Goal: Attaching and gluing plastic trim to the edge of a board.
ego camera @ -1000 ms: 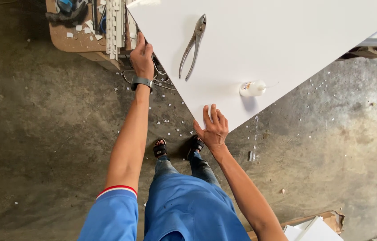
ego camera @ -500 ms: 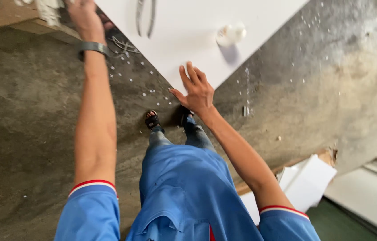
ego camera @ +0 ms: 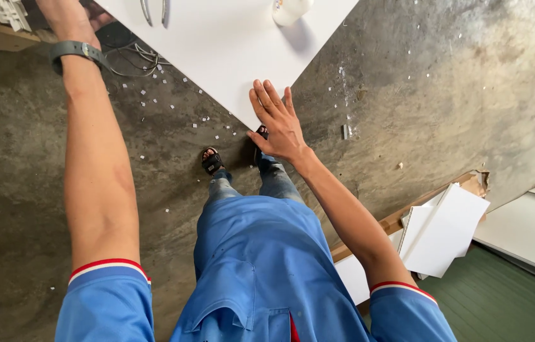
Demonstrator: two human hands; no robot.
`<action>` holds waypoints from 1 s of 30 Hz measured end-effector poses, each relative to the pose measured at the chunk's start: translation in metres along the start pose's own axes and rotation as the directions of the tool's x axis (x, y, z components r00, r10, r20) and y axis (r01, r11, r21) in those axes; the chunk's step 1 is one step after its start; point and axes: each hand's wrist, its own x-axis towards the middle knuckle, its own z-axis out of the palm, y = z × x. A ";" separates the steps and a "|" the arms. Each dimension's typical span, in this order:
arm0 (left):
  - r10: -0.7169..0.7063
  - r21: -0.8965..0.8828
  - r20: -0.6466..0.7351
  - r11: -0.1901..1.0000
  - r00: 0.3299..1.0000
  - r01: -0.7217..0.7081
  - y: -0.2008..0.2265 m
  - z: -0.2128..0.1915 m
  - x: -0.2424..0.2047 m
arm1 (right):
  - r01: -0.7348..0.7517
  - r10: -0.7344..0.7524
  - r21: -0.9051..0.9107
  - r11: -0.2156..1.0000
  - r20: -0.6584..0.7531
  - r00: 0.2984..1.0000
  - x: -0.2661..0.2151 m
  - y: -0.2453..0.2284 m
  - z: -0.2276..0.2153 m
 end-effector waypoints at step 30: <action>-0.054 0.148 -0.137 0.986 0.989 0.074 -0.023 0.157 -0.228 | 0.125 -0.128 -0.028 0.992 -0.157 0.979 -0.006 0.025 0.043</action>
